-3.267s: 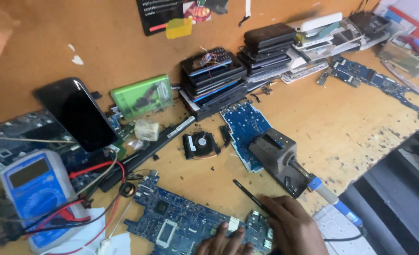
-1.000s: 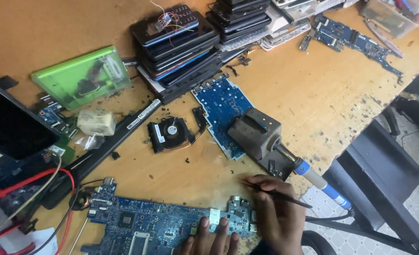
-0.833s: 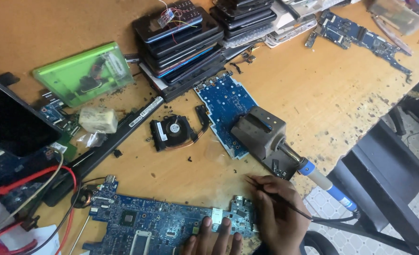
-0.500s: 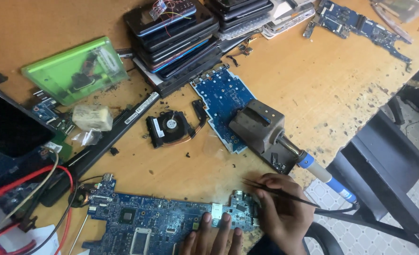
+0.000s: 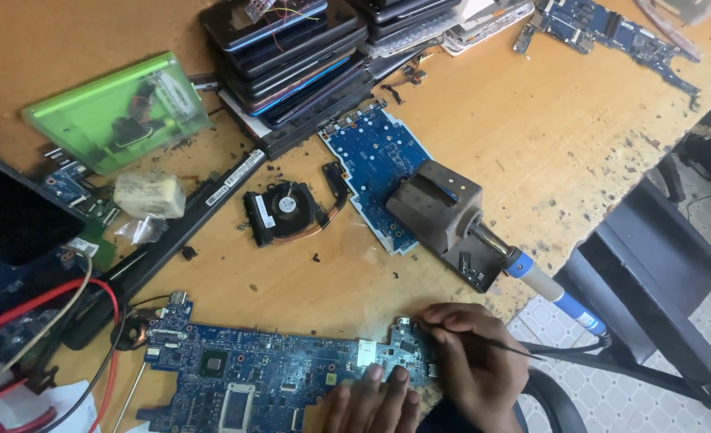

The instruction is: Soldering and inspecting components on a laptop motherboard using a soldering iron and a probe.

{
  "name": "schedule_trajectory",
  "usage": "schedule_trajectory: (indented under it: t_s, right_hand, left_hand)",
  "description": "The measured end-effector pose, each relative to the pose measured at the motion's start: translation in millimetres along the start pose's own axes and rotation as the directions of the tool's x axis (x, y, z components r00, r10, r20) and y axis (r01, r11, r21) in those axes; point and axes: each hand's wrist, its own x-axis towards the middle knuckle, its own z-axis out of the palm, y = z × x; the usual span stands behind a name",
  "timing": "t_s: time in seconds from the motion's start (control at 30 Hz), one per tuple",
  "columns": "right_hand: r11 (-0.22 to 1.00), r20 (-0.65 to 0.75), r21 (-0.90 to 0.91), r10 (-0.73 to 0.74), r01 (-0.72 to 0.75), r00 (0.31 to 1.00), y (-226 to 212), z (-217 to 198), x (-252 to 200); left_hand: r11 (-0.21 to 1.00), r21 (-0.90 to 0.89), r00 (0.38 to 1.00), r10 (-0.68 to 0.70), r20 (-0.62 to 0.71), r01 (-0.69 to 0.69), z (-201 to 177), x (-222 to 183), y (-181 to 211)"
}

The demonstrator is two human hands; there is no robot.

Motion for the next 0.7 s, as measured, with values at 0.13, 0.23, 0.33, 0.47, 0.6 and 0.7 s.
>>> schedule_trajectory:
  t_s: [0.13, 0.23, 0.33, 0.47, 0.6, 0.7]
  right_hand:
    - [0.994, 0.053, 0.056, 0.087, -0.09, 0.995, -1.1, -7.4, 0.9]
    - [0.994, 0.05, -0.106, 0.02, -0.015, 0.999, -1.8, -5.1, 2.3]
    - [0.997, 0.07, -0.07, -0.006, 0.011, 0.998, -1.0, -4.3, 1.6]
    - [0.997, 0.08, -0.053, -0.045, 0.049, 0.996, -3.1, -1.1, 4.7]
    - [0.997, 0.083, -0.039, -0.058, 0.061, 0.995, -1.1, -0.4, 5.1]
    - [1.0, 0.108, 0.016, -0.019, 0.018, 0.994, -3.8, -2.2, 7.6]
  left_hand:
    - [0.994, 0.109, 0.995, 0.002, 0.096, -0.012, -19.5, 20.3, -7.9]
    - [0.995, 0.0, 0.994, -0.1, 0.041, 0.1, -24.3, 23.7, -2.8]
    - [0.993, -0.021, 0.986, -0.114, 0.118, 0.117, -26.1, 21.1, 0.0]
    - [0.992, -0.014, 0.987, -0.12, 0.11, 0.122, -25.1, 18.8, 0.4]
    - [0.992, -0.029, 0.984, -0.118, 0.134, 0.123, -26.7, 17.2, 1.6]
    - [0.991, -0.012, 0.982, -0.131, 0.134, 0.134, -28.7, 18.9, 1.6]
